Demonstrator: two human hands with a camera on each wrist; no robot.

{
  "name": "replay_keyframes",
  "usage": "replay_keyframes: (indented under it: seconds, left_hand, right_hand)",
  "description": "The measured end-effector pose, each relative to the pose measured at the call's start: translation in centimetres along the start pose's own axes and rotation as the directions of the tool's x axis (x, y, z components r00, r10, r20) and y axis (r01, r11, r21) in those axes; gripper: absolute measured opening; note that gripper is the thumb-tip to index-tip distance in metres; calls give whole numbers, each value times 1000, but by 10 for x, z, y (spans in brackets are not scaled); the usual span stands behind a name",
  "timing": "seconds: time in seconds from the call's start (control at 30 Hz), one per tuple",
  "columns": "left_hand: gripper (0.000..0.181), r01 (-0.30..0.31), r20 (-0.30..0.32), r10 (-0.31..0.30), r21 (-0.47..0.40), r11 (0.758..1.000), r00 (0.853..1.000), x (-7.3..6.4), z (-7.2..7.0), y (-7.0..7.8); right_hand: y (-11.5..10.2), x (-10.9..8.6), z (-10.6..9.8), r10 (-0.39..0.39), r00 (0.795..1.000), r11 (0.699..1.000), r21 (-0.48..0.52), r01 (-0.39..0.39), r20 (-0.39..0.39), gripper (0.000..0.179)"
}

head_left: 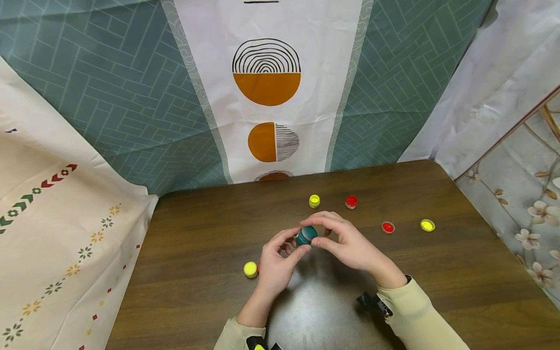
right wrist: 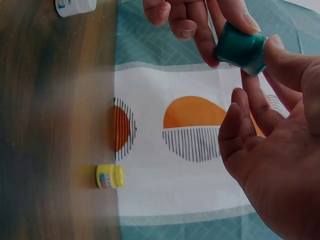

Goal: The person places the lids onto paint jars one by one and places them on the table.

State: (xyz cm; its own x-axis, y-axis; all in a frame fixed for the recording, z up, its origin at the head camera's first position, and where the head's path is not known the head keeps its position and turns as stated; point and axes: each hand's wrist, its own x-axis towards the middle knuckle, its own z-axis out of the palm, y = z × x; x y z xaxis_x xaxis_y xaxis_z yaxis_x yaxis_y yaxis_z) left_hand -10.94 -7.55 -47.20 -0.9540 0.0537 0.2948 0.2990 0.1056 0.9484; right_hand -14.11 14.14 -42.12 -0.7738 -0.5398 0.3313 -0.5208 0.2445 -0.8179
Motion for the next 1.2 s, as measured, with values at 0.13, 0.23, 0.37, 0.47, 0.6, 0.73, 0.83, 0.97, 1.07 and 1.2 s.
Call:
replay_keyframes:
  seconds: [0.13, 0.23, 0.37, 0.47, 0.6, 0.73, 0.83, 0.97, 1.07, 1.2]
  left_hand:
    - [36, -4, 5, 4, 12, 1000, 1000, 0, -1, -1]
    - [36, -8, 15, 7, 14, 1000, 1000, 0, -2, -1]
    - [36, -9, 28, 8, 8, 1000, 1000, 0, -2, 0]
    - [37, -8, 29, 7, 8, 1000, 1000, 0, -2, -1]
    - [38, -10, 30, 9, 16, 1000, 1000, -1, -2, -2]
    - [37, -12, 41, 11, 24, 1000, 999, -1, -3, -2]
    - [36, -11, 58, 8, 44, 999, 998, -1, -3, -2]
    - [35, -16, 86, 10, 65, 998, 996, -2, -3, 0]
    - [36, -22, 101, 16, 60, 998, 995, -2, -2, 1]
    - [37, -20, 106, 14, 61, 998, 994, -2, -2, 2]
  right_hand:
    - [-4, -2, -3, -28, 999, 995, -94, 32, 34, 41]
    - [-5, -1, -5, -87, 994, 979, -181, 97, 62, 42]
    - [-5, -1, -5, -153, 985, 953, -252, 167, 73, 43]
    - [-5, -2, -4, -165, 985, 941, -291, 175, 58, 41]
    - [-5, -2, -4, -149, 989, 923, -357, 148, 24, 39]
    - [-6, -2, -2, -117, 993, 889, -448, 99, -11, 38]
    - [-8, -1, 0, -85, 996, 841, -539, 51, -37, 36]
    - [-8, 2, 5, -73, 995, 758, -652, 12, -67, 43]
    - [-7, 3, 7, -79, 994, 705, -709, 2, -76, 52]
    - [-9, 2, 5, -35, 992, 713, -699, -60, -122, 51]
